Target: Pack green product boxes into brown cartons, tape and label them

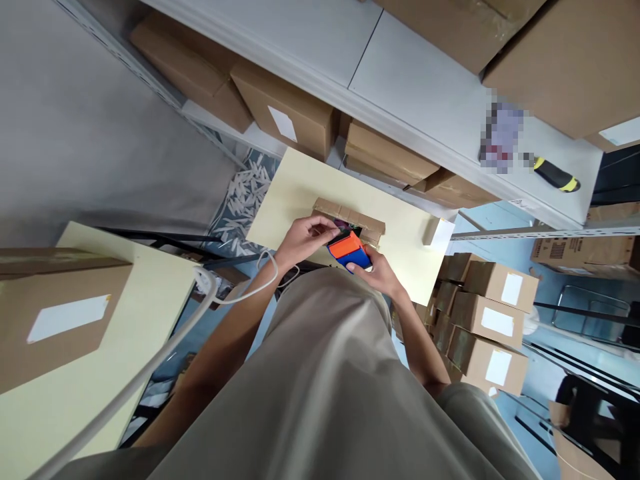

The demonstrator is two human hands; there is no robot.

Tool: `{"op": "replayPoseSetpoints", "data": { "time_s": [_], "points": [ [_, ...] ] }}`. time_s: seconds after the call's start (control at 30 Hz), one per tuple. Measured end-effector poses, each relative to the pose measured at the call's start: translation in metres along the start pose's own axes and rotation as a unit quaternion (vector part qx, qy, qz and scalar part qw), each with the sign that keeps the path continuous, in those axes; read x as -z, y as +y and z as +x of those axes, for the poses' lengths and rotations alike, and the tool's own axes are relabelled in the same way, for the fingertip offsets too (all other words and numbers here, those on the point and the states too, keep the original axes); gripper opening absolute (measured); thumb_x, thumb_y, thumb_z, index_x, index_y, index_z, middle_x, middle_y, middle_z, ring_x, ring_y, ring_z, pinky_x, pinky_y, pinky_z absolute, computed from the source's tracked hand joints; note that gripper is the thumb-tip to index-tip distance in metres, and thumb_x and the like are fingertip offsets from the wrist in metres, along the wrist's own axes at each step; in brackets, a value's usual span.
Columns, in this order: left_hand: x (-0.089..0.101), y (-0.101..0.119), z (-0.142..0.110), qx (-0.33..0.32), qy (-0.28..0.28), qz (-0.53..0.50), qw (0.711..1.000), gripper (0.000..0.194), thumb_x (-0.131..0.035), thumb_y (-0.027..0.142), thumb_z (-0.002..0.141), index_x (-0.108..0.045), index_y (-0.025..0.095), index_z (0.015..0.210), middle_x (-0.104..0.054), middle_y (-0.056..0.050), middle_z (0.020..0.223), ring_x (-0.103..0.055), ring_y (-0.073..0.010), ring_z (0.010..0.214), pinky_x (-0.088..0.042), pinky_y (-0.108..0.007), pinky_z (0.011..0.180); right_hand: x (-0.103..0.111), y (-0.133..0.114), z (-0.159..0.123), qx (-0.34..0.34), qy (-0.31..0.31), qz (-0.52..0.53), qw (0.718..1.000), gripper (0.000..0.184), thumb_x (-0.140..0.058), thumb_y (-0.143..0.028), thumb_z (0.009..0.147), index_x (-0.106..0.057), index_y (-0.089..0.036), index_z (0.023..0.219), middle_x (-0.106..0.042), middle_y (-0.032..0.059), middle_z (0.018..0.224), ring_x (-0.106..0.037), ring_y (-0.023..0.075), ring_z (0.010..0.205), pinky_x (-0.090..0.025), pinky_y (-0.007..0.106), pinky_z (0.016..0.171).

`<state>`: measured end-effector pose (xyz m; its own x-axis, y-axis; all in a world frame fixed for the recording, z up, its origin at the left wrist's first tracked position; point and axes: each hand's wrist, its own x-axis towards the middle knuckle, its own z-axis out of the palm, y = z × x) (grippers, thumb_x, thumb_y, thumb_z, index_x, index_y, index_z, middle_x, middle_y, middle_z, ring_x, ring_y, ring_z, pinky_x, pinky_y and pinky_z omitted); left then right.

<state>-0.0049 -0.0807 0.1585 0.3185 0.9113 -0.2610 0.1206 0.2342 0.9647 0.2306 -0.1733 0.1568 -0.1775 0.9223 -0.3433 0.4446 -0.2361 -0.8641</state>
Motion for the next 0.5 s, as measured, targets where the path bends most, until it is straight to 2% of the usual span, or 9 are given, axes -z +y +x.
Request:
{"op": "replayPoseSetpoints", "data": {
  "time_s": [0.17,0.27,0.37,0.43,0.5],
  "points": [
    [-0.007,-0.019,-0.003,-0.017,0.048,-0.014,0.999,0.04,-0.087,0.057,0.084,-0.075,0.02,0.087,-0.075,-0.006,0.086,-0.068,-0.0208,0.08,-0.054,-0.032,0.075,0.015,-0.008,0.004,-0.02,-0.014,-0.056,0.998,0.059,-0.068,-0.082,0.095,-0.07,-0.024,0.104,-0.07,0.0037,0.081,-0.062,0.0232,0.074,-0.054,0.037,0.071],
    [-0.019,-0.032,-0.011,-0.013,0.092,-0.012,0.996,0.034,-0.082,0.053,0.087,-0.075,0.021,0.089,-0.075,-0.005,0.087,-0.068,-0.0206,0.08,-0.054,-0.032,0.075,0.03,-0.014,0.005,-0.034,-0.06,-0.077,0.995,0.061,-0.067,-0.084,0.095,-0.071,-0.024,0.103,-0.07,0.0028,0.079,-0.063,0.0228,0.072,-0.054,0.036,0.068],
    [-0.03,-0.044,-0.017,0.009,0.115,-0.037,0.993,0.036,-0.08,0.056,0.087,-0.074,0.021,0.089,-0.076,-0.005,0.088,-0.068,-0.0207,0.08,-0.055,-0.033,0.076,0.045,-0.024,0.006,-0.052,-0.114,-0.064,0.99,0.062,-0.068,-0.084,0.094,-0.072,-0.023,0.103,-0.074,0.0036,0.082,-0.069,0.0234,0.075,-0.055,0.033,0.065],
    [-0.03,-0.048,-0.017,0.021,0.136,-0.061,0.989,0.039,-0.082,0.059,0.085,-0.074,0.021,0.088,-0.075,-0.004,0.086,-0.067,-0.0202,0.079,-0.054,-0.032,0.075,0.054,-0.032,0.006,-0.067,-0.141,-0.058,0.986,0.061,-0.069,-0.083,0.094,-0.071,-0.022,0.1,-0.075,0.0041,0.082,-0.072,0.0234,0.074,-0.056,0.032,0.063],
    [-0.022,-0.05,-0.014,0.021,0.172,-0.087,0.981,0.041,-0.084,0.06,0.083,-0.074,0.021,0.089,-0.074,-0.003,0.084,-0.066,-0.0192,0.078,-0.055,-0.032,0.074,0.063,-0.041,0.007,-0.085,-0.162,-0.066,0.981,0.06,-0.07,-0.082,0.095,-0.07,-0.022,0.095,-0.075,0.0044,0.081,-0.074,0.0227,0.072,-0.056,0.031,0.06]
  ]
}}
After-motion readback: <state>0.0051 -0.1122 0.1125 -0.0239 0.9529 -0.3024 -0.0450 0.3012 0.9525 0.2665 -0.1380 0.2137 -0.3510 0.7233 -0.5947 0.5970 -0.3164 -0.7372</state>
